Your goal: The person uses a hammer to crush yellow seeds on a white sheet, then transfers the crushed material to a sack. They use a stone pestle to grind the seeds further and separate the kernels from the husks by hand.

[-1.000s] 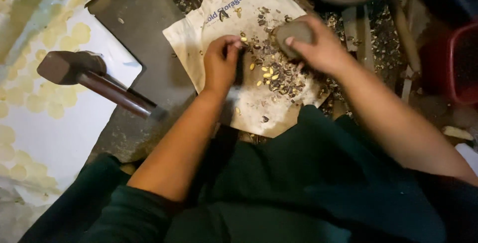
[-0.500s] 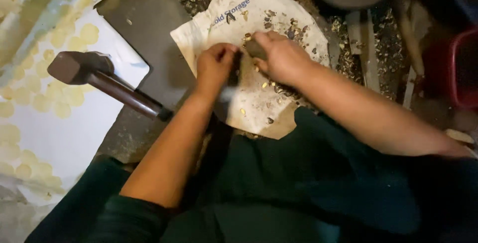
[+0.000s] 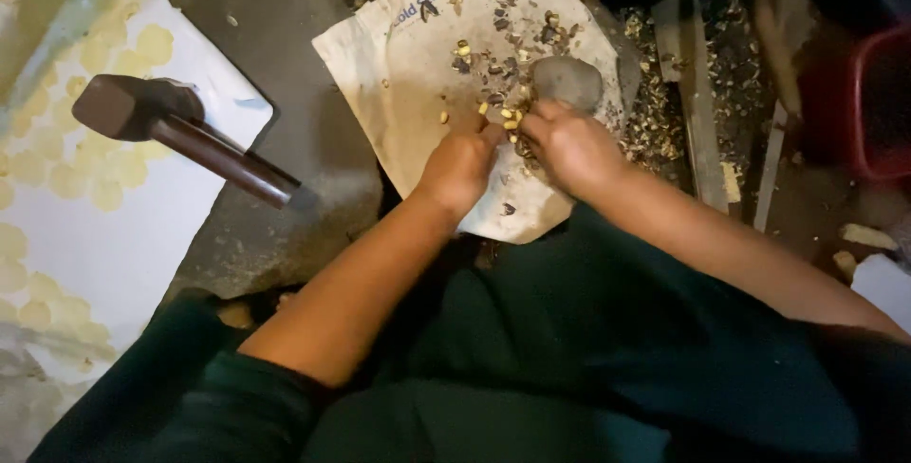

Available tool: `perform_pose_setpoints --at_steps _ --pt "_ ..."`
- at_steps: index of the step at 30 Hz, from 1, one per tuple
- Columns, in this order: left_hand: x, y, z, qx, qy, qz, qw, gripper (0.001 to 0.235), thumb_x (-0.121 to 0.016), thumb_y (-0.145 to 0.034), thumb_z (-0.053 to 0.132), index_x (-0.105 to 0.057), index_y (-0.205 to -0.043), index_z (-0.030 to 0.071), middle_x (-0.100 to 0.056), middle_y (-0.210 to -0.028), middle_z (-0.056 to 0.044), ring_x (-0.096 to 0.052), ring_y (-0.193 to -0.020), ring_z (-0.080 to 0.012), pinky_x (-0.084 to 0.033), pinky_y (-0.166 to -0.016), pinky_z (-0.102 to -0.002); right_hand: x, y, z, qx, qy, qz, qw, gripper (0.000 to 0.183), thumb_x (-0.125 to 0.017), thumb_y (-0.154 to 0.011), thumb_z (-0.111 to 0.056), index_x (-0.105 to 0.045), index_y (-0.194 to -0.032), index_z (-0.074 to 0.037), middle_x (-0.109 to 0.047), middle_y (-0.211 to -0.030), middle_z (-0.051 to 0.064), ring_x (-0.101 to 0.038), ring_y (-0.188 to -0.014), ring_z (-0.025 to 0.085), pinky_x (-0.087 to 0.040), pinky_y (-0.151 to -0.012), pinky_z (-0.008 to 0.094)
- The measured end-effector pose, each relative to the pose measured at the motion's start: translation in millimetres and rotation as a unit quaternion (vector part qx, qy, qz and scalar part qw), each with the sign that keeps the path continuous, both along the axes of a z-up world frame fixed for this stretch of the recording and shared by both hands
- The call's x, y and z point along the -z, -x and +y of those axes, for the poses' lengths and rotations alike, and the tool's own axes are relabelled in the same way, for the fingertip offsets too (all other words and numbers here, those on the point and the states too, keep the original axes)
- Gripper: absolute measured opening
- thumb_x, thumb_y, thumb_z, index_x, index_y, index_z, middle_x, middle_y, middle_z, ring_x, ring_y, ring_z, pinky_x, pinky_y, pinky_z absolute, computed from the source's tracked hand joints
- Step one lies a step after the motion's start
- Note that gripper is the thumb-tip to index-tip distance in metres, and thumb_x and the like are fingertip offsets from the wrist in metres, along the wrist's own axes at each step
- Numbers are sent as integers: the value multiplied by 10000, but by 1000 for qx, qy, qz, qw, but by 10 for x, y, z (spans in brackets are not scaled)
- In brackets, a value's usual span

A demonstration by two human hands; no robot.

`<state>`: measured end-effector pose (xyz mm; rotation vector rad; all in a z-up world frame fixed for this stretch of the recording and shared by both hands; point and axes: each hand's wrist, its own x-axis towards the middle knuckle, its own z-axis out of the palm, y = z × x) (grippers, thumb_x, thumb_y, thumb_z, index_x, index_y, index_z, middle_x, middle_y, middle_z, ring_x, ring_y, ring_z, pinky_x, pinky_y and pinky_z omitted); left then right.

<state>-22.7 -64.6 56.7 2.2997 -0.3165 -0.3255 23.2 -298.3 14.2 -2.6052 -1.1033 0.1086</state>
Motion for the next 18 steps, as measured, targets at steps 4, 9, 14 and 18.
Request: perform_pose_setpoints --at_steps 4,9,14,18 --pt "333 -93 -4 -9 -4 -2 1000 218 -630 -943 146 -628 -1149 75 -638 -1040 -215 -703 -997 -455 -596 -824 -505 111 102 44 37 121 -93 988 31 -573 -949 -222 -599 -938 -208 -605 -851 -27 -701 -699 187 -561 -613 318" --pt "267 -321 231 -168 266 155 936 192 -623 -983 197 -707 -1105 75 -661 -968 -144 -698 -918 -316 -614 -782 -413 -76 125 246 61 152 -34 986 144 -499 -931 -112 -641 -923 -135 -664 -731 42 -738 -609 248 -564 -526 384" --pt "109 -520 508 -254 443 340 790 214 -506 -995 228 -604 -986 38 -605 -833 -70 -686 -741 -187 -631 -624 -298 279 84 202 80 143 1 986 186 -487 -930 -115 -668 -947 -79 -680 -671 74 -748 -614 298 -561 -510 415" --pt "310 -370 452 -216 242 187 927 185 -644 -957 266 -756 -954 119 -712 -766 -107 -725 -712 -213 -596 -632 -355 64 122 269 78 193 -127 970 102 -568 -893 -155 -669 -883 -152 -642 -646 12 -711 -559 219 -540 -462 343"
